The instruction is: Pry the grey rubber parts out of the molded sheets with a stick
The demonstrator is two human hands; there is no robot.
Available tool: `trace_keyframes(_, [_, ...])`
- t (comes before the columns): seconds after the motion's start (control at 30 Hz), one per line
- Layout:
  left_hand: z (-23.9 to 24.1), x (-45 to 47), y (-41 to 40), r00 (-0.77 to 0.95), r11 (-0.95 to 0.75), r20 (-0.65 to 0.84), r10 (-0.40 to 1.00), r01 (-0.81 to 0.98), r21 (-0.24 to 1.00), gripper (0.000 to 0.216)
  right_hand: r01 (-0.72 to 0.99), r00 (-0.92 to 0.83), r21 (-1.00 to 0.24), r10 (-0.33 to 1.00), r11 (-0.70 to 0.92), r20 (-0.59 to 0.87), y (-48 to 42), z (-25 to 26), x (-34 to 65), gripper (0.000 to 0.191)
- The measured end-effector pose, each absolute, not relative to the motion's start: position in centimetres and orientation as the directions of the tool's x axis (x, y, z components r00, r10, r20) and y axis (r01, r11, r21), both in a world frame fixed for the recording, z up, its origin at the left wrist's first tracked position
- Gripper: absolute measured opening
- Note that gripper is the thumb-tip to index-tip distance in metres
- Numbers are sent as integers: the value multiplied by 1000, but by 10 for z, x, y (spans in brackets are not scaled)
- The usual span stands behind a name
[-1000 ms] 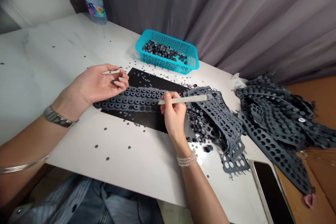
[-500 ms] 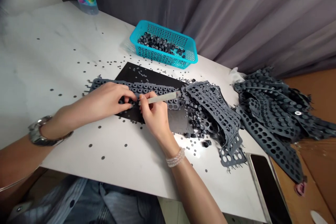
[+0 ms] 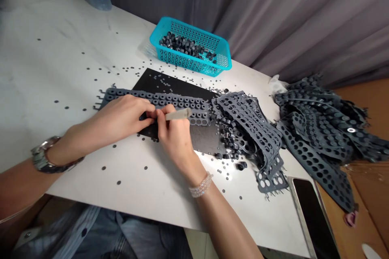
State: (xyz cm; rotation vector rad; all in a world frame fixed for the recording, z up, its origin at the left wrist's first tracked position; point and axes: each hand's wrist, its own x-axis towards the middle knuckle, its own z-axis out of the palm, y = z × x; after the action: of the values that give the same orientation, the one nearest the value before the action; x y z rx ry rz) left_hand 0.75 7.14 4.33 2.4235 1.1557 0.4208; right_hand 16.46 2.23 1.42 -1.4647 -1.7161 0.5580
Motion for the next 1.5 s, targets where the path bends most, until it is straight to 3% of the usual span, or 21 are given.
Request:
trace_keyframes(0.17, [52, -1, 79, 634, -532, 26, 773, 625, 571, 16, 682, 25, -701, 951, 210, 310, 22, 17, 154, 24])
trace_keyframes(0.33, [62, -22, 98, 425, -212, -96, 900, 620, 755, 20, 605, 82, -782, 965, 150, 248, 23, 16, 157, 28])
trace_keyframes(0.5, [59, -15, 103, 465, 174, -260, 846, 219, 960, 15, 384, 181, -919, 968, 91, 171, 26, 7, 166, 33])
trace_keyframes(0.67, [54, -6, 104, 498, 528, -399, 769, -145, 837, 6, 216, 246, -975, 963, 54, 108, 32, 3, 173, 32])
trace_keyframes(0.83, [53, -7, 106, 541, 667, -430, 723, -383, 639, 15, 146, 274, -987, 956, 63, 102, 36, 3, 176, 32])
trace_keyframes(1.17, [55, -10, 111, 575, 683, -372, 729, -568, 460, 28, -28, 285, -993, 953, 116, 104, 33, 21, 175, 28])
trace_keyframes(1.23, [58, -13, 112, 560, 660, -355, 749, -575, 484, 29, 9, 243, -996, 966, 89, 89, 35, 30, 169, 26])
trace_keyframes(1.3, [61, -17, 110, 519, 595, -324, 791, -525, 609, 22, 75, 187, -996, 980, 58, 71, 36, 36, 163, 25])
trace_keyframes(1.37, [63, -22, 105, 496, 465, -267, 826, -333, 820, 13, 137, 152, -989, 986, 47, 68, 35, 37, 157, 25])
trace_keyframes(1.43, [63, -27, 97, 507, 214, -195, 840, 20, 977, 12, 191, 148, -979, 984, 67, 96, 32, 31, 154, 27])
trace_keyframes(1.5, [58, -30, 87, 519, -96, -119, 846, 369, 925, 16, 245, 127, -966, 985, 80, 114, 28, 21, 154, 28])
